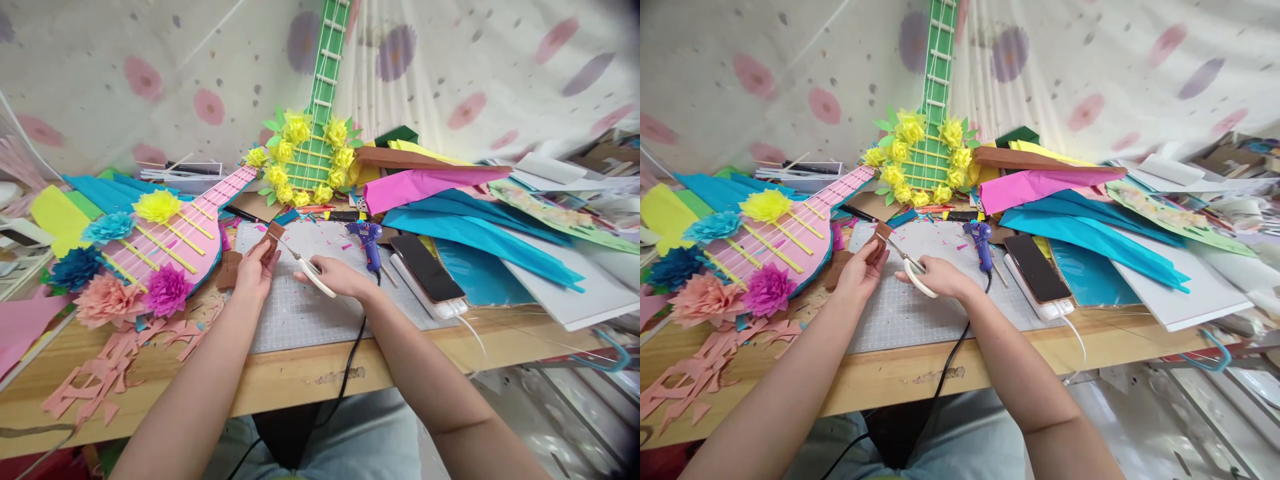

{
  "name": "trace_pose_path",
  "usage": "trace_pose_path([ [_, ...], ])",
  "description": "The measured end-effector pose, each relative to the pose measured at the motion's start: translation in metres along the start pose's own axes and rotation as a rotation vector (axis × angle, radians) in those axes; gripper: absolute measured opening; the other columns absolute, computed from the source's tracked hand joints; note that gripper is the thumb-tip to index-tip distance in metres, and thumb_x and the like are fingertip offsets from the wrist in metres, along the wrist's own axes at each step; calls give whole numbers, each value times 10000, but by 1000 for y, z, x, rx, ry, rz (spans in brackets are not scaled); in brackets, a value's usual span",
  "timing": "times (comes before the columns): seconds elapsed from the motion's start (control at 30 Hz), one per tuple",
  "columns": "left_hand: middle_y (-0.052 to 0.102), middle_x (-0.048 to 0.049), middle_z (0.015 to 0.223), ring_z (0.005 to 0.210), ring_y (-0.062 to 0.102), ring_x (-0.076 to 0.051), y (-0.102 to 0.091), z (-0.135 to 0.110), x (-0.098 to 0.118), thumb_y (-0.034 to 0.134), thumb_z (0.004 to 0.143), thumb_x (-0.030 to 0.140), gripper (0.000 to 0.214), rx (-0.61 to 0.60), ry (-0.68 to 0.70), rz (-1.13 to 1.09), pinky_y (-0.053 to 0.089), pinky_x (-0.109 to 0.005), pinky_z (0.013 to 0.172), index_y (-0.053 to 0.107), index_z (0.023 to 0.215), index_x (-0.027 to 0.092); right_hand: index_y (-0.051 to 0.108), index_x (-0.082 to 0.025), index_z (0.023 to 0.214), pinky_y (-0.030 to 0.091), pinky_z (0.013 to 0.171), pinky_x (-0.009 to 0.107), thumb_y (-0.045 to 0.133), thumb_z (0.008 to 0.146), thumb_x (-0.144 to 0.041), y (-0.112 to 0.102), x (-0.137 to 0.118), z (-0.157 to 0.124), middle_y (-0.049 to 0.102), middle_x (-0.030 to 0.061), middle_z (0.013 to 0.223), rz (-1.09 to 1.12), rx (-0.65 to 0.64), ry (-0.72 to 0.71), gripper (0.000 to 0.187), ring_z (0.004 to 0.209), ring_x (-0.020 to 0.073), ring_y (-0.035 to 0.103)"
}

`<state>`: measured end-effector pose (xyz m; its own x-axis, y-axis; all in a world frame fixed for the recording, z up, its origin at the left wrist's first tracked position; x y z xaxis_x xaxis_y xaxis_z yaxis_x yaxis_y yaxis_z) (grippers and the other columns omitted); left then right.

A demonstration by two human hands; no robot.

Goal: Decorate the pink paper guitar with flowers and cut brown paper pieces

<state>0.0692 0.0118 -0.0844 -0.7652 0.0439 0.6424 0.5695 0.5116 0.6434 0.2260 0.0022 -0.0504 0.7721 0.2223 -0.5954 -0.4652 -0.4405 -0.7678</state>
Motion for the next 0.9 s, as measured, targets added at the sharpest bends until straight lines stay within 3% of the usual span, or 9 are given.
trace_pose_path([
  [0.23, 661, 3, 586, 551, 629, -75, 1, -2, -8, 575, 723, -18, 150, 40, -65, 63, 529, -173, 578, 601, 672, 120, 468, -172, 700, 303, 512, 237, 436, 708, -764, 4, 2, 3, 523, -5, 591, 148, -65, 10, 593, 544, 105, 458],
  [0.5, 652, 3, 568, 540, 628, -83, 2, -3, -9, 576, 716, -29, 165, 63, -71, 80, 531, -175, 558, 592, 647, 119, 416, -181, 624, 302, 440, 222, 444, 688, -781, 12, 6, 6, 443, -36, 493, 359, -164, 1, 605, 433, 63, 379],
  [0.9, 665, -21, 591, 536, 628, -91, 2, 0, -10, 558, 726, -48, 179, 50, -103, 106, 527, -171, 531, 624, 647, 100, 384, -193, 621, 274, 372, 213, 526, 671, -736, 18, 10, 10, 392, -60, 458, 501, -171, 62, 563, 367, 53, 359],
])
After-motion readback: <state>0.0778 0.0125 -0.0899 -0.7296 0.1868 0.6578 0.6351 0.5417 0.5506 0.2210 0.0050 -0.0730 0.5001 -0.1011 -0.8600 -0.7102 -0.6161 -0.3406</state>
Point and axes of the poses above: each hand's wrist, its own z-axis towards the middle knuckle, its own y-axis out of the palm, x = y × z, the point moved 5 cm from there along z, towards the middle knuckle
